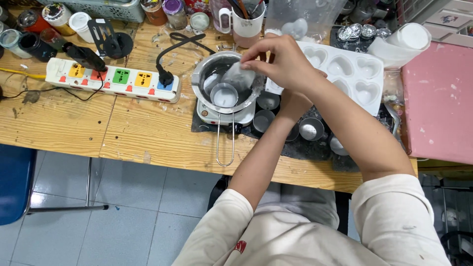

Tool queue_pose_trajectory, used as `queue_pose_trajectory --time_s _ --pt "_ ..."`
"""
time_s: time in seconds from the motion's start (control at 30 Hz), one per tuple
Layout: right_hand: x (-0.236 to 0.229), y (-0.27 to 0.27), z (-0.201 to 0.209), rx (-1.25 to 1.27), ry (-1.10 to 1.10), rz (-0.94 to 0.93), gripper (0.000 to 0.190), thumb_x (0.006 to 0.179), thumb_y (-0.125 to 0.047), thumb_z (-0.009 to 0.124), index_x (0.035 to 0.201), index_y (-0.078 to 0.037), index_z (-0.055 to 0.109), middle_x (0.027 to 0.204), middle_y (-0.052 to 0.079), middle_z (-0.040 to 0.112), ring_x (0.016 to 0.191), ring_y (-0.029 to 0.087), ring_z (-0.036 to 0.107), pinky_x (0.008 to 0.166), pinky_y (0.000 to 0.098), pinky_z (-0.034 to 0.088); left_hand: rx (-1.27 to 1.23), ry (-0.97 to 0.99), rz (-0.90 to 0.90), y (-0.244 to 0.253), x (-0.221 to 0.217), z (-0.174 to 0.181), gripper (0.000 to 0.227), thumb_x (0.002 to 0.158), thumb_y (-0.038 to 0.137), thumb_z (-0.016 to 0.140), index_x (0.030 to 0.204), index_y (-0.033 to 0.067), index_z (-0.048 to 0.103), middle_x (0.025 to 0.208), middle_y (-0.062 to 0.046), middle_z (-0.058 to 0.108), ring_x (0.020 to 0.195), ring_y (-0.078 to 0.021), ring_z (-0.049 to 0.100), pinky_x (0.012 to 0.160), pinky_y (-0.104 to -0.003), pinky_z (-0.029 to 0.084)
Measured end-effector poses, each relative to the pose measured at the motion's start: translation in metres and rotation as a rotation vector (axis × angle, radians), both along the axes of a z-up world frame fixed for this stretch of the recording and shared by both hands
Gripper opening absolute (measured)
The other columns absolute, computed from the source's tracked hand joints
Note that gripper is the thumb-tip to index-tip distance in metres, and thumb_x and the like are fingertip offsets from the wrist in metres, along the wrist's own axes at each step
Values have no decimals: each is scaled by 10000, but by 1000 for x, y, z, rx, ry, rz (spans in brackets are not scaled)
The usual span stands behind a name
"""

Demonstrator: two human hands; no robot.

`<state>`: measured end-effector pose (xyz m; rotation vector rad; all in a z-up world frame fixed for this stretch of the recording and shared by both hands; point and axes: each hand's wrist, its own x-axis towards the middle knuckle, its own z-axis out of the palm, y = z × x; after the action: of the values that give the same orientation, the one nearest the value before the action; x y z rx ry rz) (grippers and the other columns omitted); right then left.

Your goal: Making small heart-shaped candles by melting wax and preparing molds.

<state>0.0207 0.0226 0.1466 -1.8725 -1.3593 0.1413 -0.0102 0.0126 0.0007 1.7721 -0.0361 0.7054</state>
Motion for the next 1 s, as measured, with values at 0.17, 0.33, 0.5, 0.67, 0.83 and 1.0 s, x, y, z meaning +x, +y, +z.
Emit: queue_pose_trajectory --time_s 0.17,0.33,0.5,0.67,0.83,1.0 --pt "1 16 -10 -30 -149 -39 119 891 -185 873 962 -108 817 896 57 710 849 221 629 702 353 505 36 206 20 0 1 16 277 968 313 609 1158 141 712 1090 -31 751 1009 -196 704 851 -334 529" --pt "-11 18 -5 -82 -442 -84 140 802 -211 894 864 -119 810 956 61 613 989 271 590 760 413 527 20 131 0 -3 7 4 291 1084 322 517 1108 98 701 954 -30 724 914 -168 697 860 -322 530" --pt "-7 10 -6 -104 -494 -46 104 868 -190 849 949 -133 820 977 48 589 1029 262 590 746 413 531 9 5 13 0 -1 16 268 1071 293 522 1086 75 677 950 -48 704 903 -191 677 843 -336 515" --pt "18 -19 5 10 -474 -70 115 974 -207 842 1011 -108 797 972 52 611 904 209 600 725 382 512 184 330 98 2 24 -11 246 1017 270 590 1135 57 628 1000 -108 703 955 -288 692 836 -412 541" --pt "45 -74 16 142 -276 -152 74 1087 -96 753 1067 -26 749 982 62 650 788 163 583 687 317 465 326 478 136 5 22 -1 163 1024 202 601 1062 61 670 1075 -139 684 1066 -346 657 920 -461 537" --pt "81 -147 -6 -4 -311 -461 140 1075 -122 738 1136 1 708 959 104 698 836 175 661 749 317 528 378 438 258 13 11 13 346 864 93 683 1210 111 677 1233 -82 616 1221 -313 543 1015 -499 442"
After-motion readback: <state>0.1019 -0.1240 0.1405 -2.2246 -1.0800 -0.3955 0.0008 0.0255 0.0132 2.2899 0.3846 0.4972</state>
